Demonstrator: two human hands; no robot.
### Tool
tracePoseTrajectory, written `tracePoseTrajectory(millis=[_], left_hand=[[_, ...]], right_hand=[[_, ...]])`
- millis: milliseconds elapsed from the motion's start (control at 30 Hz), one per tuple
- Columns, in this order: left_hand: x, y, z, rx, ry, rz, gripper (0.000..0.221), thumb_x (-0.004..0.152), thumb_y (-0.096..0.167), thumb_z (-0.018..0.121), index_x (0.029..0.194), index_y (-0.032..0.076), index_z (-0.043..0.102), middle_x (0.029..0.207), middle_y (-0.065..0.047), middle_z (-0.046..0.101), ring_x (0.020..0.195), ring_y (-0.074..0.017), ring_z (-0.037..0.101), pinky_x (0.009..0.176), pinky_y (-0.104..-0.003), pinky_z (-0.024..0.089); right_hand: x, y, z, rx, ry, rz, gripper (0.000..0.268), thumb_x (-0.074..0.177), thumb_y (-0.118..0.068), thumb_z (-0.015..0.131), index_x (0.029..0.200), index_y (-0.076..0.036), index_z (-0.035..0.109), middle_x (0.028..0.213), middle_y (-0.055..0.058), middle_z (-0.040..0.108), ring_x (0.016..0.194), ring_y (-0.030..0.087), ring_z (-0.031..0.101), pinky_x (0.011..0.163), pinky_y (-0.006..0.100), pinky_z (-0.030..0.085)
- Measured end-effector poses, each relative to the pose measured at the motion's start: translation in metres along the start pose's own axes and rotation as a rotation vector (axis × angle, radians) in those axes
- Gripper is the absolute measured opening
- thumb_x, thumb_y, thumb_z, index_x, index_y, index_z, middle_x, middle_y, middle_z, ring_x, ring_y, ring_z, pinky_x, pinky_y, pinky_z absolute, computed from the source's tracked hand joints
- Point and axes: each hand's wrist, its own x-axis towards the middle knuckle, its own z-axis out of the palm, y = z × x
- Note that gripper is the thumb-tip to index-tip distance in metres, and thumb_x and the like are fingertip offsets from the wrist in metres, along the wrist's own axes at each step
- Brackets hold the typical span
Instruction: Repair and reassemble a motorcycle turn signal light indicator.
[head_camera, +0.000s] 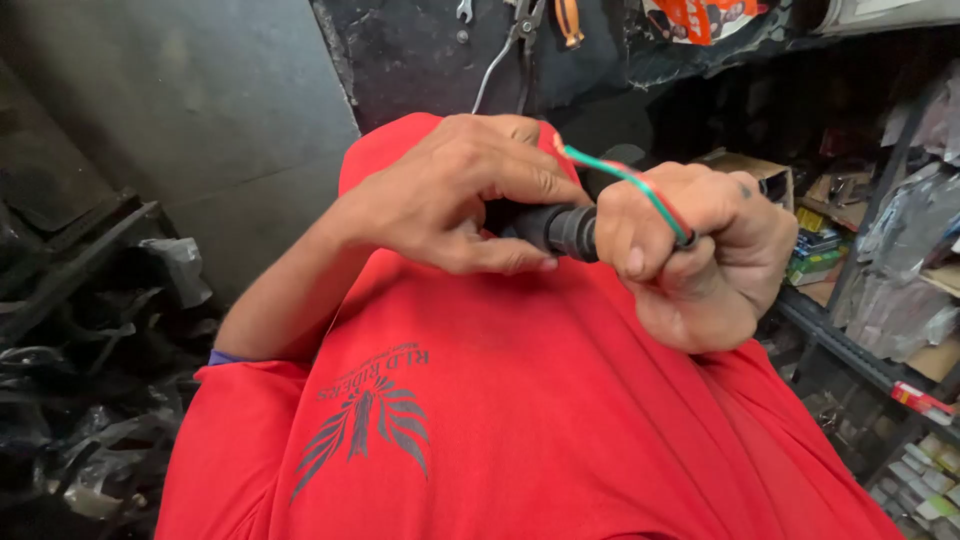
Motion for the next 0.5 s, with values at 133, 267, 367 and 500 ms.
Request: tracePoseTrajectory(millis=[133,267,367,500], left_hand=[[0.014,-0.009,0.007,-0.117,-0.025,0.082,0.042,0.088,0.023,0.084,0.123,0.003,0.07,0.105,-0.007,0.073,0.094,-0.0243,0.064,0.092,-0.038,0.051],[0.032,-0.005,0.019,-0.301,-0.124,-0.06,0.037,0.091,0.021,0.081,0.12,0.0,0.072,0.081,-0.005,0.073,0.083,-0.0182,0.066,0.078,-0.034,0.054],[0.05,0.001,0.022,-0.454,-0.205,-0.281,0.031,0.091,0.018,0.079,0.113,-0.002,0.074,0.07,-0.006,0.069,0.065,-0.0162,0.062,0.059,-0.032,0.051],[0.065,0.0,0.043,-0.608,-0.161,-0.551,0.032,0.088,0.018,0.079,0.113,-0.001,0.072,0.065,-0.008,0.065,0.048,-0.0109,0.057,0.044,-0.029,0.046]], right_hand=[[0.003,-0.004,-0.019,-0.004,-0.002,-0.019,0.029,0.105,-0.025,0.063,0.088,-0.002,0.06,0.073,0.006,0.06,0.053,0.011,0.049,0.043,0.026,0.039],[0.005,-0.008,-0.044,0.077,-0.146,0.022,0.03,0.106,-0.026,0.062,0.087,-0.002,0.059,0.069,0.002,0.059,0.052,0.01,0.048,0.044,0.027,0.038],[0.006,-0.012,-0.059,0.158,-0.11,0.043,0.03,0.106,-0.025,0.062,0.087,-0.002,0.056,0.068,0.003,0.053,0.048,0.01,0.043,0.045,0.027,0.036],[-0.016,-0.006,-0.092,0.232,0.001,0.122,0.03,0.114,-0.023,0.06,0.096,-0.001,0.051,0.067,0.002,0.048,0.051,0.007,0.033,0.052,0.024,0.03]])
